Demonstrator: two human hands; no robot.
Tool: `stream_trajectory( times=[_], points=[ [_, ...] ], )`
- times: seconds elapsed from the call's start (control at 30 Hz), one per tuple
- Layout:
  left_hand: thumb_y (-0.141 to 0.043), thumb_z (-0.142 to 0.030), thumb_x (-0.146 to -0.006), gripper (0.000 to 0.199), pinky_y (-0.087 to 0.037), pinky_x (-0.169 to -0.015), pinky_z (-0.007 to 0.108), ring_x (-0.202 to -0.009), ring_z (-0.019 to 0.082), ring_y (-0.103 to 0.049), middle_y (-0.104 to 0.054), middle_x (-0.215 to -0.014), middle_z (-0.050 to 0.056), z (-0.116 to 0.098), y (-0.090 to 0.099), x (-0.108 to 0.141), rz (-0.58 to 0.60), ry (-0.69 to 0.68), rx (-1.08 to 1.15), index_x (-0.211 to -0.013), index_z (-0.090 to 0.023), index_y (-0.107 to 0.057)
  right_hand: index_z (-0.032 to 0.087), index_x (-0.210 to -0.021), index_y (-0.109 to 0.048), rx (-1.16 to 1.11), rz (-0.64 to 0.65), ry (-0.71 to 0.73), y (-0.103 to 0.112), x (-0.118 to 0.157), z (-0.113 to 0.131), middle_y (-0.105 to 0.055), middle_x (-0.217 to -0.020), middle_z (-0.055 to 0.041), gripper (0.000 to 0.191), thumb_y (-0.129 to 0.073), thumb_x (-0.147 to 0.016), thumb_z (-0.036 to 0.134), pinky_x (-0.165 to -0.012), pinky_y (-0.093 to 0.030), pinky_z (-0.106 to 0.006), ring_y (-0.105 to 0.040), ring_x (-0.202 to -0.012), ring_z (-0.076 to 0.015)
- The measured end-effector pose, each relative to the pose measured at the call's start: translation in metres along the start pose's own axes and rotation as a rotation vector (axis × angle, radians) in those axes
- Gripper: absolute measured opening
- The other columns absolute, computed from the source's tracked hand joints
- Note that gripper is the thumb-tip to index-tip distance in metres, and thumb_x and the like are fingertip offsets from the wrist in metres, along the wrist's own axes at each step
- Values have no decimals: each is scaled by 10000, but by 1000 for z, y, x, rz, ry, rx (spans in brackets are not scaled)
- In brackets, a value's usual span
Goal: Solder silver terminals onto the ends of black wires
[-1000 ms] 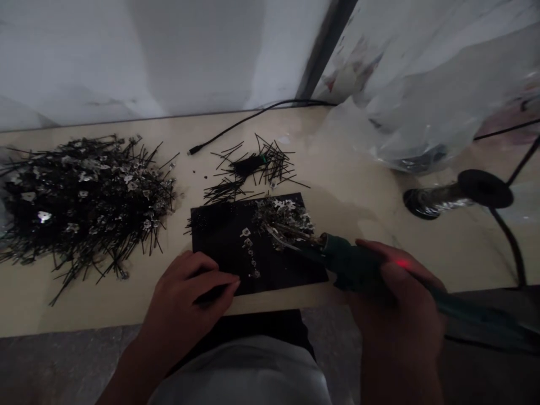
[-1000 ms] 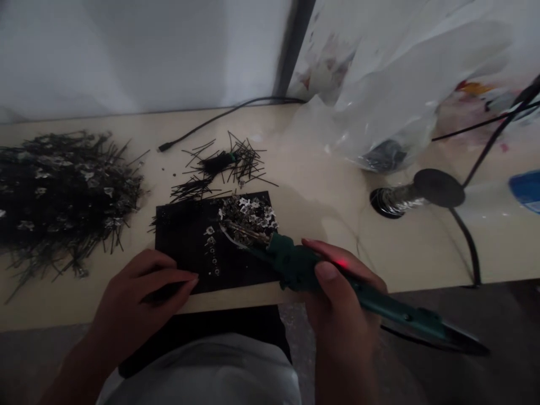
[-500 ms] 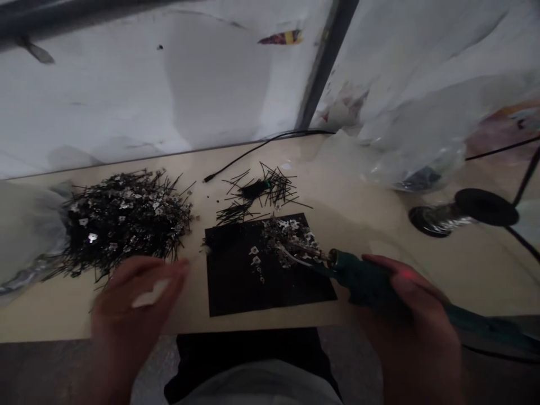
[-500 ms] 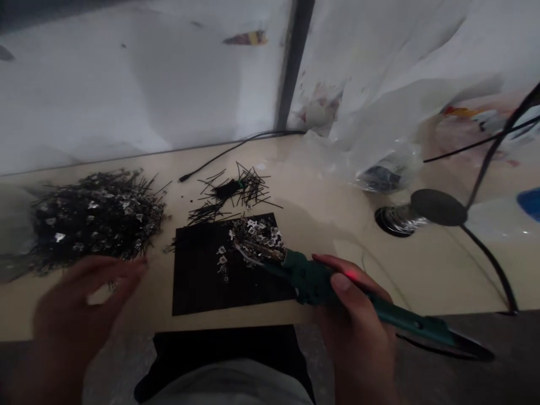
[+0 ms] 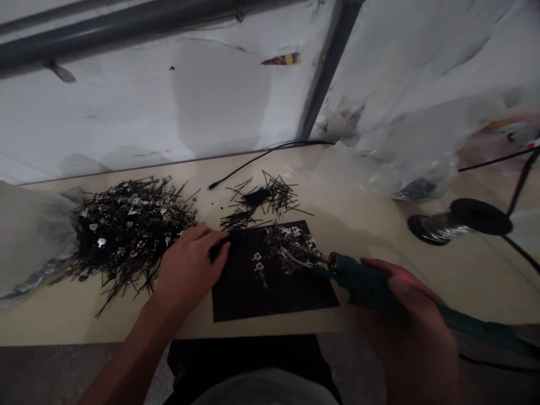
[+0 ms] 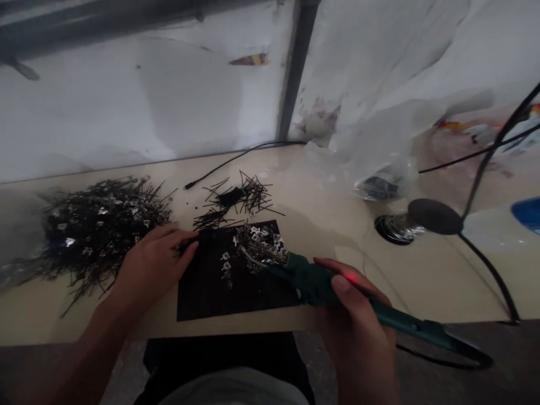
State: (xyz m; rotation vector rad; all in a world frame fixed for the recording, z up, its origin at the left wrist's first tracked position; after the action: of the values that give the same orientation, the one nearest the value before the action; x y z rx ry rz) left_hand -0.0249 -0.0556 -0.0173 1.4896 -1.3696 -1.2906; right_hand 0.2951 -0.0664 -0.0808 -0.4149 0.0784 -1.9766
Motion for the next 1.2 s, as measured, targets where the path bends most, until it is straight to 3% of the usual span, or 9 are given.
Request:
stream_trajectory(
  times=[0.17,0.5,0.93,1.07,1.2],
  points=[
    [-747,-212,-957,97,-551,-730,316,-938,231,-747,-790,-939,-9,3,-1,-7,4,12,9,-934,-270,-821,243,-890,-862,18,4,-8,7,-2,-7,-802,-914,-66,324,-872,-698,504,-757,-607,-309,-755,-869,-222],
    [-682,-240,-967,118,-514,-743,310,-882,197,-719,-764,-959,-1,12,-6,-9,107,84,148,-924,-255,-790,238,-924,-850,17,12,-9,24,-11,-17,-806,-989,-84,283,-855,-751,462,-751,-630,-358,-768,-905,-258],
    [-662,-268,-937,111,-525,-712,301,-794,196,-675,-739,-928,19,13,3,-18,111,59,247,-882,-258,-758,250,-921,-862,-16,51,-17,4,-2,-5,-780,-879,-56,281,-837,-763,481,-667,-592,-313,-741,-789,-214],
    [-651,-295,-965,107,-514,-627,272,-692,173,-663,-755,-896,-9,8,14,-9,153,65,297,-928,-274,-749,250,-898,-865,10,52,-21,6,-1,-4,-798,-872,-62,301,-882,-702,478,-649,-604,-291,-756,-770,-214],
    [-606,-293,-1019,165,-534,-620,254,-673,155,-692,-771,-893,-26,-3,12,18,189,16,368,-1062,-298,-765,268,-974,-874,102,100,-15,5,15,2,-815,-877,-74,336,-874,-723,492,-554,-585,-271,-768,-734,-231]
  ],
)
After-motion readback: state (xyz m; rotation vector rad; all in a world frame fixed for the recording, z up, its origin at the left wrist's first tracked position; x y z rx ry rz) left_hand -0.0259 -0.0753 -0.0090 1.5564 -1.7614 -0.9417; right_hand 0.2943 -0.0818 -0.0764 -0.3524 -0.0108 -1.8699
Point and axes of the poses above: each hand's wrist, its own x-axis away from the middle knuckle, its own y-axis out of the back of the hand, z = x × y, the point moved 6 cm from there along -x, towards the middle knuckle
